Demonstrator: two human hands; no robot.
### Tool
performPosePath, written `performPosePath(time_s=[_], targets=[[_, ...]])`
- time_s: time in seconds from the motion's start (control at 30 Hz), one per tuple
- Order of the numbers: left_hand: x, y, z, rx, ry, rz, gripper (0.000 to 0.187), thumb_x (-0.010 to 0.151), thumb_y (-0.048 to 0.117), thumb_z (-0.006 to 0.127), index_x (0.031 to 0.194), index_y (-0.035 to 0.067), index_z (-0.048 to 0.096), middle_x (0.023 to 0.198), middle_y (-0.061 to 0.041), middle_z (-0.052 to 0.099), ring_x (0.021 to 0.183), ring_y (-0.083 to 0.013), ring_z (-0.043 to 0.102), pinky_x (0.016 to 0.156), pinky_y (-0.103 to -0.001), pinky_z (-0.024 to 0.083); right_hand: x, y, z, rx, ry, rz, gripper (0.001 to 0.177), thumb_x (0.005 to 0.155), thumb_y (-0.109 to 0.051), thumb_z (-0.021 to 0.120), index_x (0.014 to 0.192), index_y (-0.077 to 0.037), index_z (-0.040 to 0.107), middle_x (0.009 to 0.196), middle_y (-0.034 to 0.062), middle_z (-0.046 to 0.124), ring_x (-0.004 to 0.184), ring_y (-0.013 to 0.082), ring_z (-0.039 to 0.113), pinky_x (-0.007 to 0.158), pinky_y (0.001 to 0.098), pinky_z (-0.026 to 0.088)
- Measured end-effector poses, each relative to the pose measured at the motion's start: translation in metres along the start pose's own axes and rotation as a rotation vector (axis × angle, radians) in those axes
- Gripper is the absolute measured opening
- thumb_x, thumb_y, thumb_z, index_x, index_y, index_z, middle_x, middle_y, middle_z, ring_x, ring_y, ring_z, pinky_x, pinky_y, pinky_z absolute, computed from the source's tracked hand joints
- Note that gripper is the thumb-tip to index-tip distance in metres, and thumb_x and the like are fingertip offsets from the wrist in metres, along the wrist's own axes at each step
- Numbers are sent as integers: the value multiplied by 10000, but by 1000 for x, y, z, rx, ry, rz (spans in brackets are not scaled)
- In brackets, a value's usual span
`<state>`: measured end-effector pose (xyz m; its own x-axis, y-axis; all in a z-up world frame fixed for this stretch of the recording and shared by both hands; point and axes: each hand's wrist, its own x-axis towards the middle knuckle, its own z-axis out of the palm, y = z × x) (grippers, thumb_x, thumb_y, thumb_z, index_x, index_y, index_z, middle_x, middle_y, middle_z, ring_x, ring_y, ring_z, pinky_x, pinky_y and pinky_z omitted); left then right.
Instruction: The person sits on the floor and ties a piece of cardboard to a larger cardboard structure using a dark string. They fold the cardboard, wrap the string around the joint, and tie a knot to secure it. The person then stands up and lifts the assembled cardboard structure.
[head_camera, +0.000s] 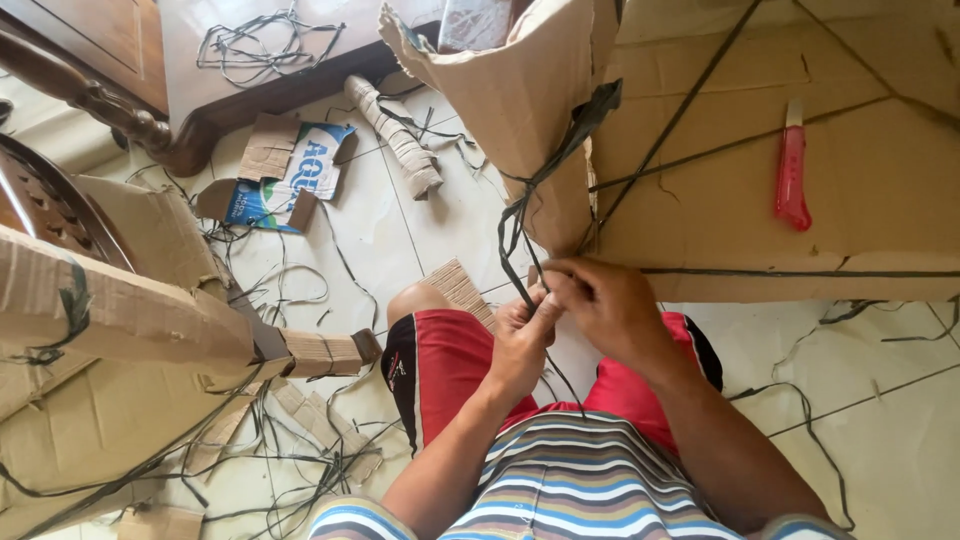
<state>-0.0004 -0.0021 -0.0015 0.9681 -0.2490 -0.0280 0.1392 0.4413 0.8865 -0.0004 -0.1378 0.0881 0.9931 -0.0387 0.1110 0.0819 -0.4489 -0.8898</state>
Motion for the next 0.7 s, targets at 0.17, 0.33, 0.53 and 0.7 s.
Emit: performPosePath(time_s=[0.17,0.33,0.53,0.7], targets=[[-3,18,-4,216,-49,183,147,1012,123,677,895,74,751,781,2,615,785,-74,527,755,-238,456,5,6,27,-20,18,-46,136,937,-201,731,1006,-97,786,688,147,728,647,255,725,605,378,584],[-8,13,0,-257,207,-22,305,913,119,640,1196,30,570,662,-41,500,463,-3,311,422,-150,276,-10,19,25,27,127,-121,91,971,-154,721,892,-125,755,590,24,645,584,115,617,576,285,551],[-2,19,8,-282,333,-254,136,973,173,633,1009,45,657,614,19,501,426,36,297,385,-121,250,-29,7,19,37,86,-87,135,986,-119,675,863,-76,711,546,53,551,536,125,526,532,300,516],[1,-5,7,-309,452,-303,232,953,160,679,1147,89,573,620,36,414,398,-5,293,345,-157,242,-35,3,27,48,61,-79,126,966,-145,695,853,-92,711,528,93,530,500,193,538,510,330,507]])
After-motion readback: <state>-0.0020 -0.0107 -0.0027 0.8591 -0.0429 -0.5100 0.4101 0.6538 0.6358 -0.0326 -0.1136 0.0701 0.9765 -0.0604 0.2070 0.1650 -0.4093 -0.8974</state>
